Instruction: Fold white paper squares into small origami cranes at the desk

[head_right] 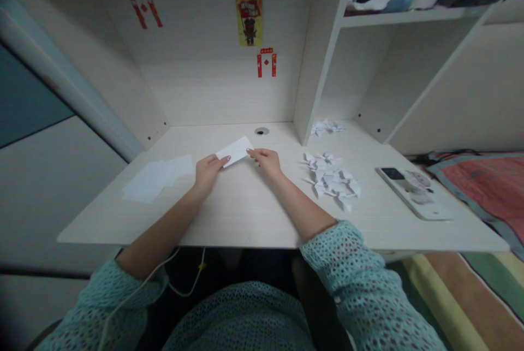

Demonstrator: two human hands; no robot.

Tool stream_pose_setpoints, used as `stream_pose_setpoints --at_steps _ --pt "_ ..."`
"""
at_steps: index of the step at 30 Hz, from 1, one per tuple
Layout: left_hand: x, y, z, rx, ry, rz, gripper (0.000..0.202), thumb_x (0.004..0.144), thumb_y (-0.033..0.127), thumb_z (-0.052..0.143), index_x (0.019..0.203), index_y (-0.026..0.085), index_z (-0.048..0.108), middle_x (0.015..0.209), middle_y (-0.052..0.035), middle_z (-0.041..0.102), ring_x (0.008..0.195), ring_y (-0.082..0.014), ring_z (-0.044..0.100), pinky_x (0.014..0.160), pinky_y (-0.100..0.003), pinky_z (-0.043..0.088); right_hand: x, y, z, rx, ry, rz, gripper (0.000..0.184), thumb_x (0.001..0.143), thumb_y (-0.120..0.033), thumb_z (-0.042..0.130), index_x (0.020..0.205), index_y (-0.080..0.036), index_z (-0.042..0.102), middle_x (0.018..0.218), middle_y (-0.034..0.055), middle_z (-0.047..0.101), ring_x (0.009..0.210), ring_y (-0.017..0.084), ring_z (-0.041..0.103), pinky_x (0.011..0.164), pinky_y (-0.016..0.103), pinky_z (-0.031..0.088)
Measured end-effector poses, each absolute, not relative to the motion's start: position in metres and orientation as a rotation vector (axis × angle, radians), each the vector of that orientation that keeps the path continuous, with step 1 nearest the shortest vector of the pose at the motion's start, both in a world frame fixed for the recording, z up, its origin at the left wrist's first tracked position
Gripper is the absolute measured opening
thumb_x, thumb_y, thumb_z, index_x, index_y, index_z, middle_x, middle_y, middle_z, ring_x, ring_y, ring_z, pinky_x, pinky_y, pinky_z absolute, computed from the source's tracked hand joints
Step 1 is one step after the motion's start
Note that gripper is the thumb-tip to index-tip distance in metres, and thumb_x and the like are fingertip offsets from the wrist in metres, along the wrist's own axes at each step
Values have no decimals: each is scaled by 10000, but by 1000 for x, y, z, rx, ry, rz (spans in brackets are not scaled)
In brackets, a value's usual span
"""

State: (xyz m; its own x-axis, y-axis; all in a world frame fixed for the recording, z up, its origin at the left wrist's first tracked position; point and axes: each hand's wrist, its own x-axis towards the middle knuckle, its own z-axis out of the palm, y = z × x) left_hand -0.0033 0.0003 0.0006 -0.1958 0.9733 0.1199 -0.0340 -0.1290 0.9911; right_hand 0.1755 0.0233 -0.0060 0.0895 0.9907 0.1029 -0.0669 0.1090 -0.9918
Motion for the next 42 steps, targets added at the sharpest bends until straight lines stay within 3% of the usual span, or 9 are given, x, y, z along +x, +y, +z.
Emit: stream_pose_setpoints --at_steps 5,9,19,24,30,34,39,42 --pt "-7 0 5 1206 1258 1645 616 574 365 786 1118 173 570 701 -26 663 668 -158 625 647 -259 468 176 22 -3 -1042 -1326 1088 355 594 -544 697 594 -190 669 603 24 631 562 127 482 526 259 329" --pt "-9 -3 9 1193 1253 1733 647 608 381 762 1173 190 512 694 -8 642 641 -142 611 643 -256 466 173 17 1 -999 -1411 1118 350 618 -543 681 610 -193 688 630 28 649 549 120 476 544 265 337" --pt "-15 6 5 1102 1230 1846 574 619 435 736 1087 163 548 798 -57 661 794 -164 636 746 -277 476 174 18 -5 -989 -1209 1055 408 651 -586 626 729 -193 699 663 30 640 546 112 468 530 256 355" --pt "-15 4 8 1259 1222 1724 500 615 383 748 1036 171 578 751 -37 661 720 -156 629 694 -261 471 170 14 -4 -958 -1324 1023 417 623 -509 689 891 -189 688 766 36 667 635 131 531 585 251 388" --pt "-8 -11 21 1541 1264 1675 305 666 308 720 951 219 654 863 -39 670 775 -150 613 758 -257 451 163 8 -11 -1080 -1545 1031 398 564 -510 727 711 -140 704 639 25 647 547 128 493 509 247 317" --pt "-7 -13 21 1561 1202 1652 403 676 314 718 1059 228 627 870 -43 670 809 -159 616 769 -263 452 162 7 -16 -1106 -1564 1077 417 537 -524 730 671 -131 696 533 -6 573 480 97 424 461 233 252" --pt "-4 -4 10 1288 1077 1596 560 642 361 738 1142 166 582 925 -77 680 830 -171 633 790 -299 467 155 7 -18 -1082 -1373 1123 405 541 -524 734 643 -134 698 588 32 627 539 130 504 519 258 326" --pt "-2 -2 6 1234 1084 1550 485 613 352 756 1039 149 641 910 -82 694 866 -188 637 841 -332 460 150 6 -17 -1063 -1246 1179 396 540 -512 744 650 -134 700 660 61 667 595 151 550 558 268 358"
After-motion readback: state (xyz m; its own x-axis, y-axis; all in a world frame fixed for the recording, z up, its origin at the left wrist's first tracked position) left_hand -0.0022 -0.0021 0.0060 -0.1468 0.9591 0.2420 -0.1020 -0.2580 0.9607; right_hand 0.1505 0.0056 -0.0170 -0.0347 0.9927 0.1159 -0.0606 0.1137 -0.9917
